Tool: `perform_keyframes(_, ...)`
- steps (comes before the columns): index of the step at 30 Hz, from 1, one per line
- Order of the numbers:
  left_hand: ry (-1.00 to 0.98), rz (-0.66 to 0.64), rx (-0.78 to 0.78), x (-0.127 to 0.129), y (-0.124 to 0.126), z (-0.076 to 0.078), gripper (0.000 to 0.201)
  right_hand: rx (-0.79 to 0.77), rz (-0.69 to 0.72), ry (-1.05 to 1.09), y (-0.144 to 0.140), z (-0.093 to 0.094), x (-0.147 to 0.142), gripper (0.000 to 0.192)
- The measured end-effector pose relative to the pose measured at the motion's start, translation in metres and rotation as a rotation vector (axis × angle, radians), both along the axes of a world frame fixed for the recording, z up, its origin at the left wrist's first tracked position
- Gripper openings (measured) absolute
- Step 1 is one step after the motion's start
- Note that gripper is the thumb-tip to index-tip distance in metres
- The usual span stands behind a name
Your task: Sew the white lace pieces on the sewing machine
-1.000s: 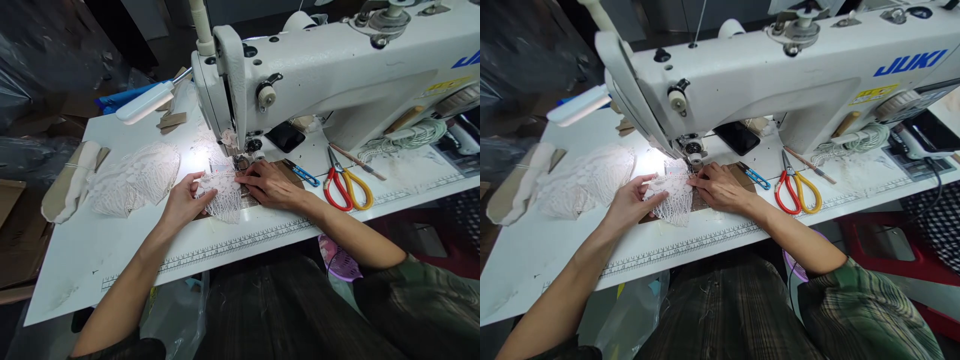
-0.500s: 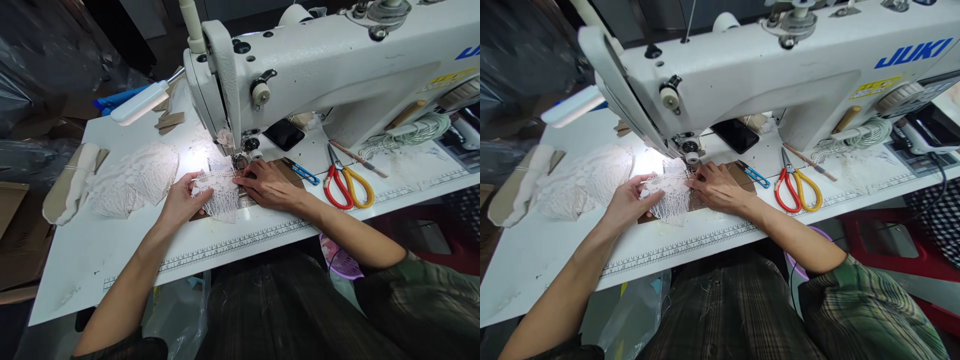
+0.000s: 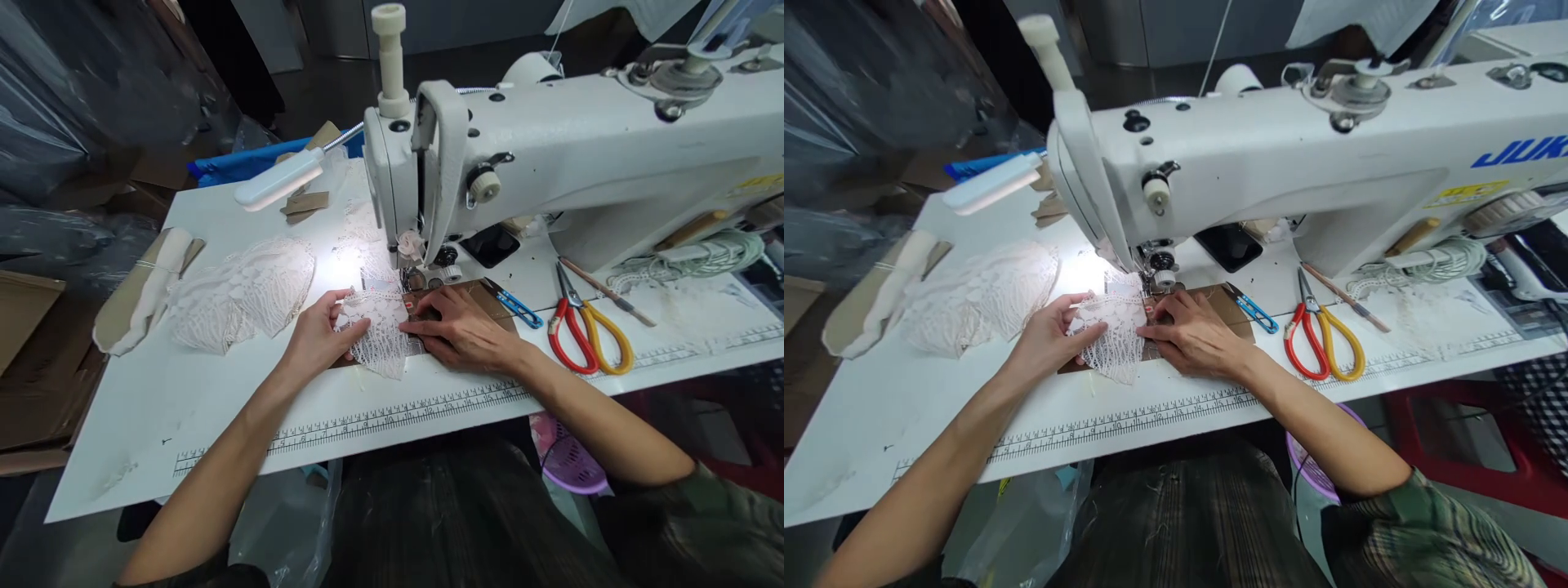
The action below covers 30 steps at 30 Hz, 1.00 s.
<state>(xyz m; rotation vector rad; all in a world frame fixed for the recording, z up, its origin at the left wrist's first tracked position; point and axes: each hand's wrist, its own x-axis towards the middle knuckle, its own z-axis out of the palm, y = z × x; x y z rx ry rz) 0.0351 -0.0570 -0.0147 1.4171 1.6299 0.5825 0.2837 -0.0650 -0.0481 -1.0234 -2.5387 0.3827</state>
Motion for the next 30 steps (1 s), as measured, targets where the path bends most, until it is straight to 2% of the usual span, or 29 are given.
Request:
perform_keyframes(3,-0.026,-0.010,-0.002,-0.004,0.001,0.000,0.069,-0.006,-0.011,-0.006,-0.001,0.002,-0.002,0.031)
perform_keyframes(7,-0.066,-0.015,0.079,-0.011,0.003,0.001,0.065,-0.012,-0.018,0.027,0.000,0.002,-0.002,0.030)
perform_keyframes(15,-0.018,-0.003,0.121,-0.010,0.005,-0.005,0.065,-0.044,-0.006,0.047,0.002,-0.001,-0.001,0.031)
perform_keyframes(23,0.087,0.020,0.159,-0.009,0.002,-0.002,0.067,-0.035,-0.006,0.025,0.003,-0.001,0.000,0.034)
perform_keyframes(28,0.167,-0.039,0.155,-0.012,-0.003,0.001,0.071,-0.016,0.002,0.016,0.004,0.001,0.000,0.032)
perform_keyframes(30,0.240,-0.082,0.233,-0.013,-0.004,0.001,0.065,-0.012,0.005,0.019,0.005,0.001,0.000,0.031)
